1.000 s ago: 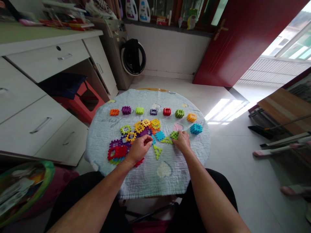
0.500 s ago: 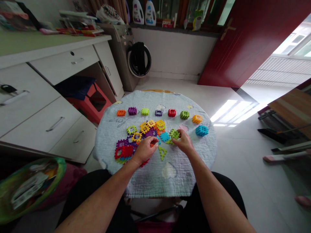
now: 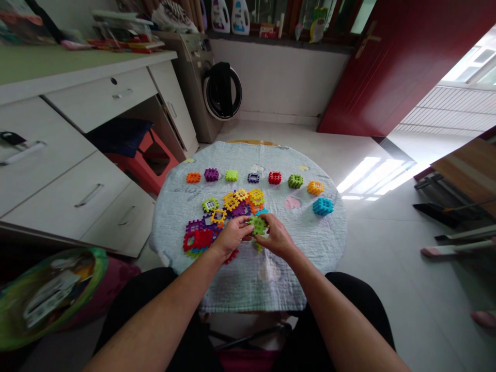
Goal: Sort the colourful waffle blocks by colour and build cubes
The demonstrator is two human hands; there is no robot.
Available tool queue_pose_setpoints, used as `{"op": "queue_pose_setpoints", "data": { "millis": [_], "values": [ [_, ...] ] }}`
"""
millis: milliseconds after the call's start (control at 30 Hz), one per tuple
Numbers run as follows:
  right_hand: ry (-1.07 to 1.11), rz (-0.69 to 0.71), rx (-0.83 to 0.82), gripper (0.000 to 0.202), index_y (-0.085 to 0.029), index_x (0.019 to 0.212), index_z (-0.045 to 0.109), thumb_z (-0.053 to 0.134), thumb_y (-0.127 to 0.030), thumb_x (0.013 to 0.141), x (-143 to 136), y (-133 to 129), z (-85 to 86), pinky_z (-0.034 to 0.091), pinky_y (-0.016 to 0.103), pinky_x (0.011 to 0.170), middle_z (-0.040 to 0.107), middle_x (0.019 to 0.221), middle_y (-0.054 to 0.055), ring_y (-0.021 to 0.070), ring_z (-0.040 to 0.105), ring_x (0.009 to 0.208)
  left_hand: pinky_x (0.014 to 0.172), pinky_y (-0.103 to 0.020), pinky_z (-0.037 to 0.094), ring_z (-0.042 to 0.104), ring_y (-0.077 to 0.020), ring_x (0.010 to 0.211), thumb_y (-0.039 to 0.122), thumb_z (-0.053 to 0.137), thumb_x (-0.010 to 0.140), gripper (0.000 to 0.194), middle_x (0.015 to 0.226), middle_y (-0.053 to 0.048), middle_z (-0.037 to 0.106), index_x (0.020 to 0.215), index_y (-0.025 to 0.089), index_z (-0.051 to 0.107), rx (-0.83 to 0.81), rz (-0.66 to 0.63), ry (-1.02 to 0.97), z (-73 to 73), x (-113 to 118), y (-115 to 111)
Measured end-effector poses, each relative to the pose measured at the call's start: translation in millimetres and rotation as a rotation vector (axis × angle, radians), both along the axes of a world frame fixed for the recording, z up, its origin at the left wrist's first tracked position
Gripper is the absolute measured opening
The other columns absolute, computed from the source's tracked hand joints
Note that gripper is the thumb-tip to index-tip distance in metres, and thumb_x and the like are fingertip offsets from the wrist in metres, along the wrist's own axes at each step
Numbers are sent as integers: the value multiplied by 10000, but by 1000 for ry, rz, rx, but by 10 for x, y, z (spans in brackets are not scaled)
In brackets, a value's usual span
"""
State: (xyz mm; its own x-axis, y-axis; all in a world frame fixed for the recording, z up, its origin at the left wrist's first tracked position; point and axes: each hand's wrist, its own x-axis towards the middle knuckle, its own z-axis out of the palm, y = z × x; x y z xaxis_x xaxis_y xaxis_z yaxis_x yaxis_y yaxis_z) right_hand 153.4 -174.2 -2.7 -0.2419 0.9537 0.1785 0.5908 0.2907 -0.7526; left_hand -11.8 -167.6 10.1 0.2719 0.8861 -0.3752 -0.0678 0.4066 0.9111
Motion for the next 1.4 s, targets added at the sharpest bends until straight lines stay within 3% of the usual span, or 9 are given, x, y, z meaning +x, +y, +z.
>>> {"op": "queue_pose_setpoints", "data": {
  "millis": [333,567,833,1100,1400],
  "values": [
    [63,4,-128,557,-206,1204,536,708,-219,674,20,20,-98,503,318,730,588,1020,57,179,570,867,537,-197,495,642,-102,609,233,682,738,269,830,-41,706,989,158,622,-201,105,-92,2,-6,-12],
    [110,-47,-209,579,-180,1230,530,699,-212,677,49,35,-127,503,316,758,592,1085,76,176,580,895,498,-177,479,661,-111,662,188,641,764,222,888,-53,701,983,166,607,-239,176,-117,24,-21,-11],
    [15,-172,-325,581,-150,1252,503,635,-138,687,216,115,-98,484,318,799,635,1027,69,170,600,836,477,-181,477,616,-98,613,170,678,686,271,786,-12,643,941,169,586,-168,260,-16,4,-61,16],
    [-40,-70,-286,616,-179,1248,508,649,-107,653,152,87,-103,471,312,814,612,1062,66,171,585,876,460,-177,444,595,-100,600,228,672,661,318,785,-18,645,956,153,581,-82,267,62,-9,-65,21],
    [-86,-65,-315,551,-161,1202,545,704,-210,677,83,57,-54,452,290,719,630,979,51,157,563,766,481,-191,364,498,-88,494,307,672,667,316,585,43,567,924,145,585,237,275,283,-17,-100,35]
  ]
}}
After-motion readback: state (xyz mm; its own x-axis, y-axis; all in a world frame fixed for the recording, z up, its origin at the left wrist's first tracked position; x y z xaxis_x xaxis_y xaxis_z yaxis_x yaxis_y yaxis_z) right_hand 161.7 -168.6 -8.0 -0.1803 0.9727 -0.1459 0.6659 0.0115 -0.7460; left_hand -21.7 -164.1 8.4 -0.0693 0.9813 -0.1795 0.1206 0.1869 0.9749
